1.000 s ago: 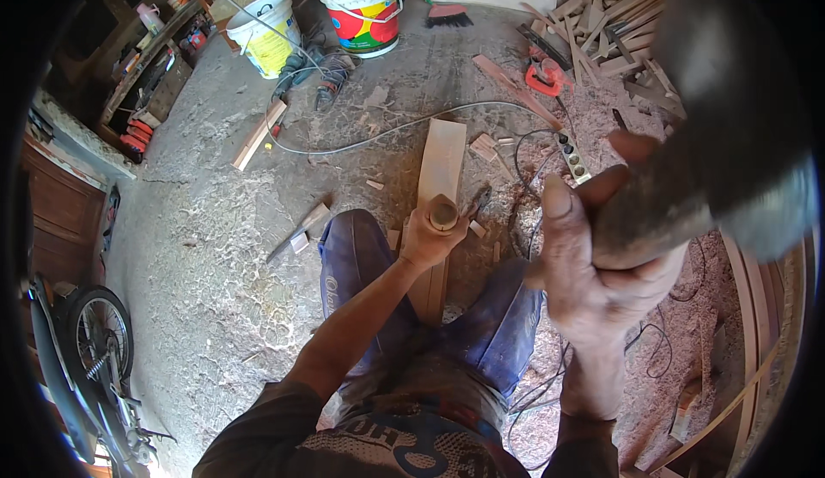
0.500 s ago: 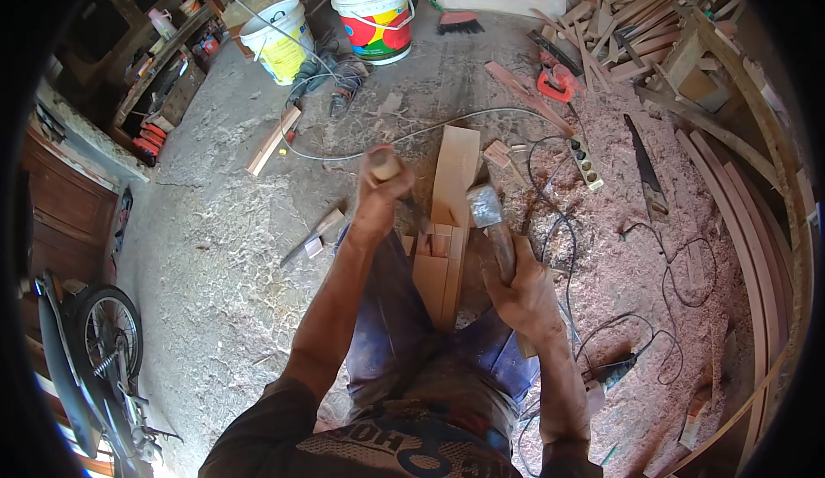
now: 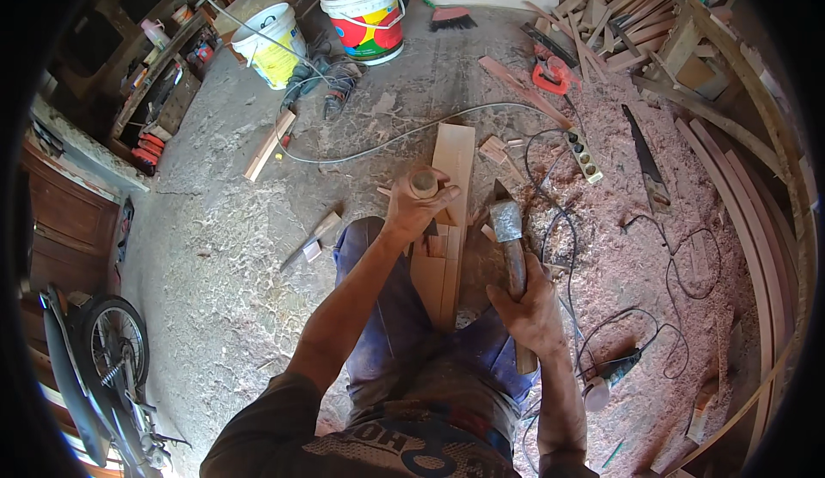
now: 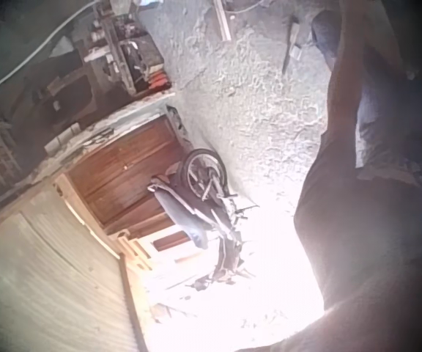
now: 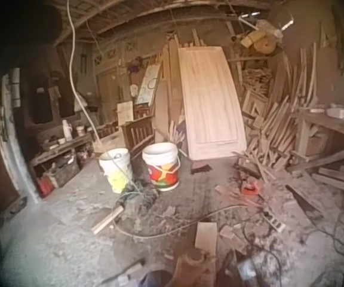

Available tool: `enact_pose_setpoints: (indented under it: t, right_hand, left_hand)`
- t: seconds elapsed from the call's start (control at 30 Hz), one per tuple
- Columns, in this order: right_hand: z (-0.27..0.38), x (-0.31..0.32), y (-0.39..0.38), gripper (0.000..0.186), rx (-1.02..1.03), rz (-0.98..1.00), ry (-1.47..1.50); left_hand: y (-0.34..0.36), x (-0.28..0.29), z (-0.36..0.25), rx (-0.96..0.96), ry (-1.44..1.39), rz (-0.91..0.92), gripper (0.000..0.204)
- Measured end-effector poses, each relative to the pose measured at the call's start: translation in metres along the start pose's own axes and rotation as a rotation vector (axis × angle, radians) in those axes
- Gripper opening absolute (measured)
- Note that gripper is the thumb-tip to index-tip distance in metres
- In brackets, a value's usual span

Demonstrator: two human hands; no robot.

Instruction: The person uses an axe to carve and shape a cylindrical piece of wood, striking the wood with the blade to remove material. They rotate the wood and check the surface while sitting on a workshop floor.

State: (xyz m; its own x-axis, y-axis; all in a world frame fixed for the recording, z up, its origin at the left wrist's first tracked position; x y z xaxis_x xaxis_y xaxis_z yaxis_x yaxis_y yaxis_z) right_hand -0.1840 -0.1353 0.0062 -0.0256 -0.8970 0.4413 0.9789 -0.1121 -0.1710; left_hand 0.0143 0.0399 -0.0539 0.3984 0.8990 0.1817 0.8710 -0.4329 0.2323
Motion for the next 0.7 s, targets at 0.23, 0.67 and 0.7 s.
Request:
enact_pose_setpoints:
  t: [0.23, 0.67, 0.7]
  right_hand:
    - [0.01, 0.0, 0.0, 0.042, -0.126, 0.082, -0.003]
    - [0.117, 0.049, 0.007, 0.045, 0.69, -0.273, -0.223]
    - [0.134, 0.059, 0.008, 0.044, 0.73, -0.395, -0.112]
  left_hand:
    - [-0.008, -0.003, 0.008, 0.063, -0.018, -0.006, 0.025]
    - [-0.011, -0.018, 0.014, 0.0, 0.026, -0.066, 0.023]
    - [-0.01, -0.019, 0.015, -0.014, 0.034, -0.067, 0.023]
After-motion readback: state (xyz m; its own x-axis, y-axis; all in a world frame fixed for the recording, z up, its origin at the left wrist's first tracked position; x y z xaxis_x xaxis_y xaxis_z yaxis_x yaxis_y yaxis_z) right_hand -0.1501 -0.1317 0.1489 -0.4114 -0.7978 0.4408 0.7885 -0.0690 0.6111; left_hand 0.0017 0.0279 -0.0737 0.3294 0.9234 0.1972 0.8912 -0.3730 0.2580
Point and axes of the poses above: each hand's wrist, its own y-axis towards the middle knuckle, its own x-axis out of the back of the hand, z = x × y, the point moved 2 cm from there along y, towards the middle knuckle, and after that the axes turned 9 degrees about z, right-handed, at the moved point
